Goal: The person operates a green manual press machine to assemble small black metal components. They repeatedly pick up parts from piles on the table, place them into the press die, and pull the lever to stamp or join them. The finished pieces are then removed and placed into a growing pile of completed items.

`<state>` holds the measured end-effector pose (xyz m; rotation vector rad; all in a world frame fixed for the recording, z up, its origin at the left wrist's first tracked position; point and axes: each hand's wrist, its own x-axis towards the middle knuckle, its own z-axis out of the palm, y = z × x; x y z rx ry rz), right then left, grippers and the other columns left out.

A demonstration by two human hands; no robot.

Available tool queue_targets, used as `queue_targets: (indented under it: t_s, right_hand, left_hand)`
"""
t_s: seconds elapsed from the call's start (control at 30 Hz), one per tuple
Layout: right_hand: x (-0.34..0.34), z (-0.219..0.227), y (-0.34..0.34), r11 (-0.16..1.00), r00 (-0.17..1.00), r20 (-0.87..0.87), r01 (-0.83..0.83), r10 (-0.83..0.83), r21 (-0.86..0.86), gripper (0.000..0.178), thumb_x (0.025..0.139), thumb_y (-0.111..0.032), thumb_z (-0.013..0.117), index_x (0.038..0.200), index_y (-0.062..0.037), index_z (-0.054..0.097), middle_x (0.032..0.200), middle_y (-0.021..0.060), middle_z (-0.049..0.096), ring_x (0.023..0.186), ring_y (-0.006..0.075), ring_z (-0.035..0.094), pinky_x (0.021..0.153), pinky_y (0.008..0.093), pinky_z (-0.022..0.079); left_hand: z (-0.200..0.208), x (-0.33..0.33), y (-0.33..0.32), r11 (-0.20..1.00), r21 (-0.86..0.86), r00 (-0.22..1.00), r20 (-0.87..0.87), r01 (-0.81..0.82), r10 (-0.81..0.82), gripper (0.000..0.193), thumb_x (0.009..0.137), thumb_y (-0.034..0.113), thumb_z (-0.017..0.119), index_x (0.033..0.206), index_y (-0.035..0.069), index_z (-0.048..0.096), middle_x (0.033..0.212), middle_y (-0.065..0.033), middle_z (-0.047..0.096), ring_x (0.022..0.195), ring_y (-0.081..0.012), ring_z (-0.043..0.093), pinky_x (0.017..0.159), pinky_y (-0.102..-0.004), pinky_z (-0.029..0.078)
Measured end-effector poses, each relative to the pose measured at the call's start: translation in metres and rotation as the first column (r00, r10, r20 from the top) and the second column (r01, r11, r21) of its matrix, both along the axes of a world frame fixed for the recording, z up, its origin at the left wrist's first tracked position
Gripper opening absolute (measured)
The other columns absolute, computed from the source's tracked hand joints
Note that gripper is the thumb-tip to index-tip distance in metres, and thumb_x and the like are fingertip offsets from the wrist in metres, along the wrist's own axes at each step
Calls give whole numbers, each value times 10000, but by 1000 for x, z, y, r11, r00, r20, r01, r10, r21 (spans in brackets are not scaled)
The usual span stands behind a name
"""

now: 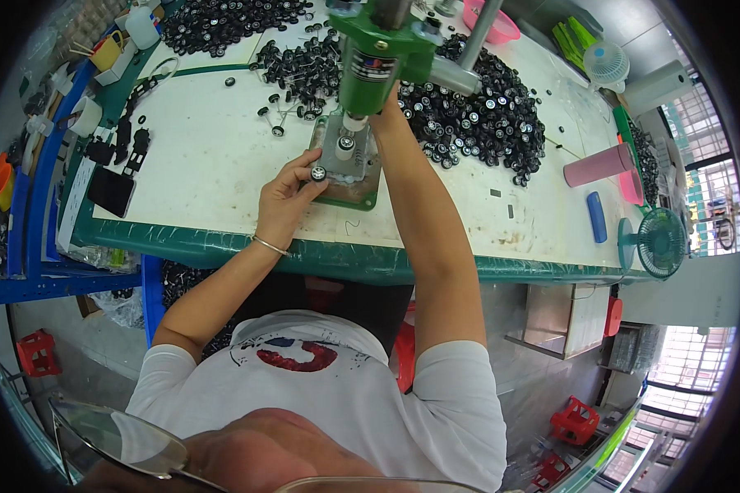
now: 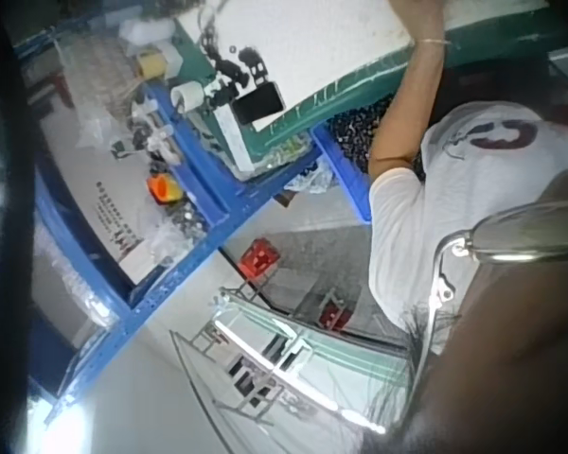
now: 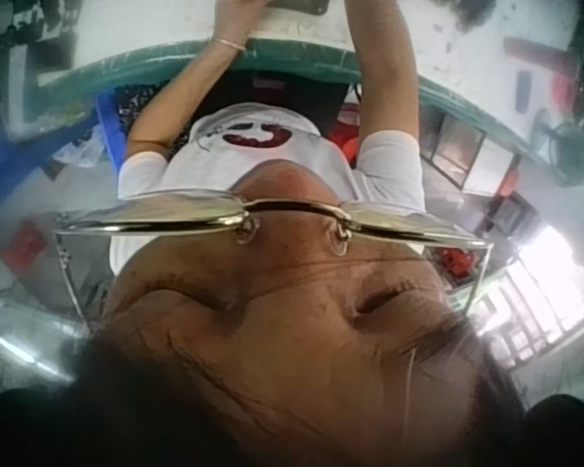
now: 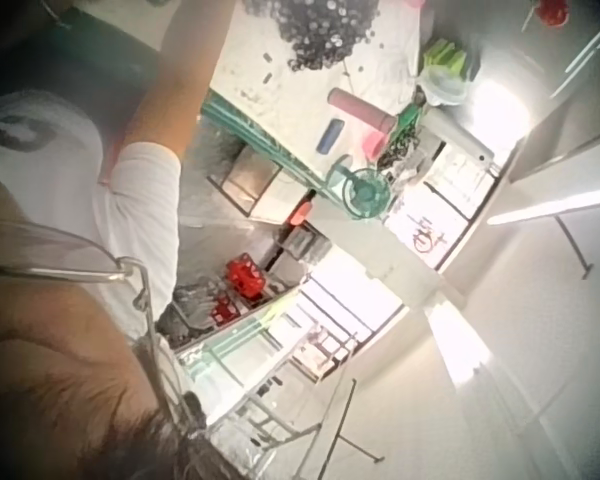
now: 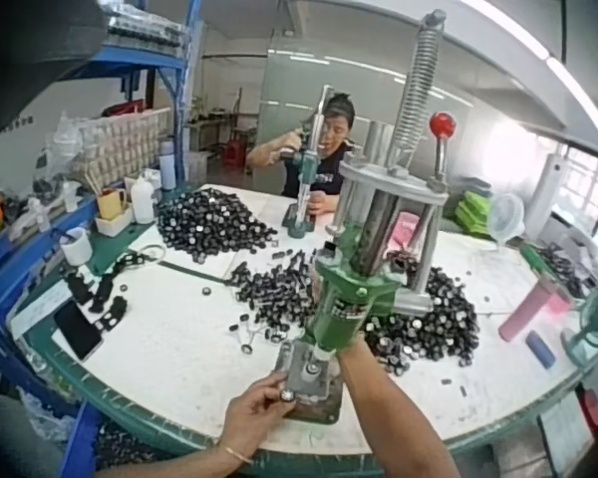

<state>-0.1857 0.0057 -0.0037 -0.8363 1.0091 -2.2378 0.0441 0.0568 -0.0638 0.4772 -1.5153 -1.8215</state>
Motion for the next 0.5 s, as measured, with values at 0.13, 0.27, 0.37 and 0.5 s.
queue_targets:
  t_s: [0.13, 0.27, 0.37, 0.5]
  right_hand:
    - [-5, -9, -4, 996, 997, -37, -69, 67, -50, 154, 900, -207, 573, 939, -75, 504, 792, 14, 488, 656, 88, 489, 588, 236, 429]
    - [-7, -24, -9, 986, 990, -51, -136, 131, -93, 234, 938, -251, 515, 1065, -55, 517, 902, 58, 562, 731, 117, 566, 643, 257, 500]
    - [-7, -22, -11, 986, 989, -84, -133, 124, -105, 316, 967, -284, 471, 1160, -40, 526, 985, 91, 618, 787, 139, 623, 684, 272, 553]
    - [11, -14, -3, 999, 987, -162, -19, 12, -43, 247, 923, -200, 528, 1097, -30, 567, 985, 77, 625, 896, 153, 596, 753, 311, 503]
  left_hand:
    - [11, 3, 5, 988, 156, 1000, -11, -1, 3, 108, 812, -12, 668, 917, 11, 654, 1313, -126, 531, 1260, -206, 442, 1033, -323, 360]
    - [17, 8, 15, 995, 61, 997, 27, -77, 75, 94, 844, -12, 625, 931, 6, 657, 1296, -110, 554, 1097, -138, 543, 960, -272, 413]
    - [24, 6, 18, 983, 145, 993, 64, -110, 102, 130, 848, -12, 618, 970, 2, 660, 1256, -99, 583, 1029, -117, 564, 930, -262, 430]
    - [27, 8, 21, 969, 177, 984, 84, -171, 158, 158, 849, -17, 616, 998, 1, 665, 1215, -87, 606, 998, -112, 573, 903, -258, 446]
